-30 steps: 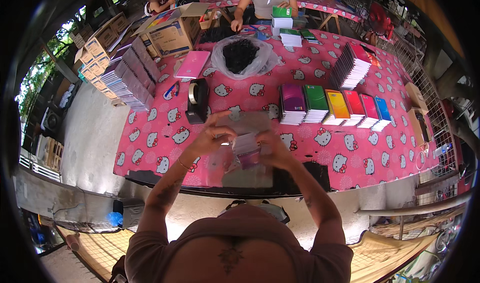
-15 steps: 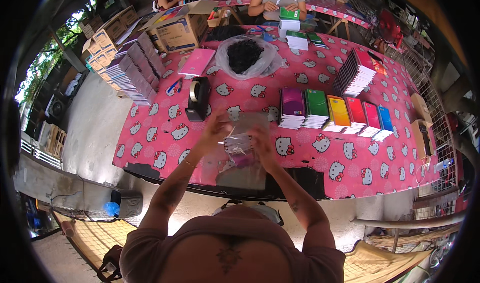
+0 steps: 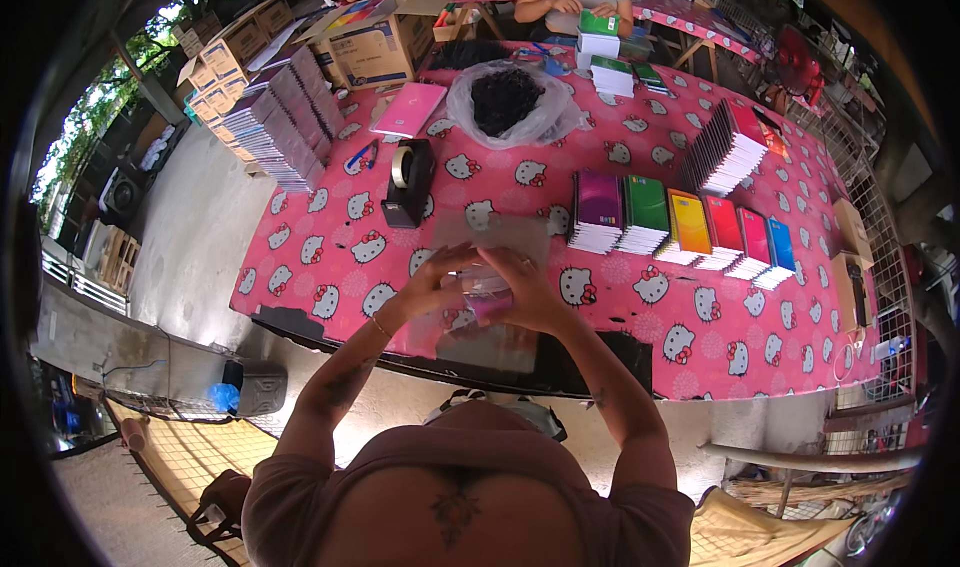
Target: The person organizes stacks of small notebooks by color, places a set of them into a clear plastic bag, and seals the bag using adhesive tape from a dispenser.
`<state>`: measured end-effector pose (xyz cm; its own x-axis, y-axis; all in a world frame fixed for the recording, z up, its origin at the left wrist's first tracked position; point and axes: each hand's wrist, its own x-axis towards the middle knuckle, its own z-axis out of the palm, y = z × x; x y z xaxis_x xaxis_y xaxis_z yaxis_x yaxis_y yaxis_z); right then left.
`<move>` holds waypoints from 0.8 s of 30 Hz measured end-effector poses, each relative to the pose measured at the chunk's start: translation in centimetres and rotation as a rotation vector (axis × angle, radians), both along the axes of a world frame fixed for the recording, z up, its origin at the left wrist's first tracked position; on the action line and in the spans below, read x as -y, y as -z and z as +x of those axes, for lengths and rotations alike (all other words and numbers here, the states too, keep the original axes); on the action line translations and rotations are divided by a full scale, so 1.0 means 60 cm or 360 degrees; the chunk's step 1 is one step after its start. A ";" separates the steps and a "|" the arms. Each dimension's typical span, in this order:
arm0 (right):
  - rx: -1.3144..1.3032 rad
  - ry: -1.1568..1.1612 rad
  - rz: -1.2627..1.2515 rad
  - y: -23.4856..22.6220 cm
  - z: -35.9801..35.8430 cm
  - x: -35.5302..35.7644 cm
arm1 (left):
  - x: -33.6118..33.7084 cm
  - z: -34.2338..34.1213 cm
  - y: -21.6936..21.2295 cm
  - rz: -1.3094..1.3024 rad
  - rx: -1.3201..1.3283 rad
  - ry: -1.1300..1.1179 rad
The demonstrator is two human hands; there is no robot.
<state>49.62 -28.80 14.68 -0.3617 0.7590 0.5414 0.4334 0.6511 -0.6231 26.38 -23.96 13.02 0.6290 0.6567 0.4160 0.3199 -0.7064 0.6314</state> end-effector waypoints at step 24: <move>0.0020 0.0151 -0.0014 -0.001 -0.001 0.017 | 0.032 0.026 -0.067 0.0344 -0.0104 -0.0079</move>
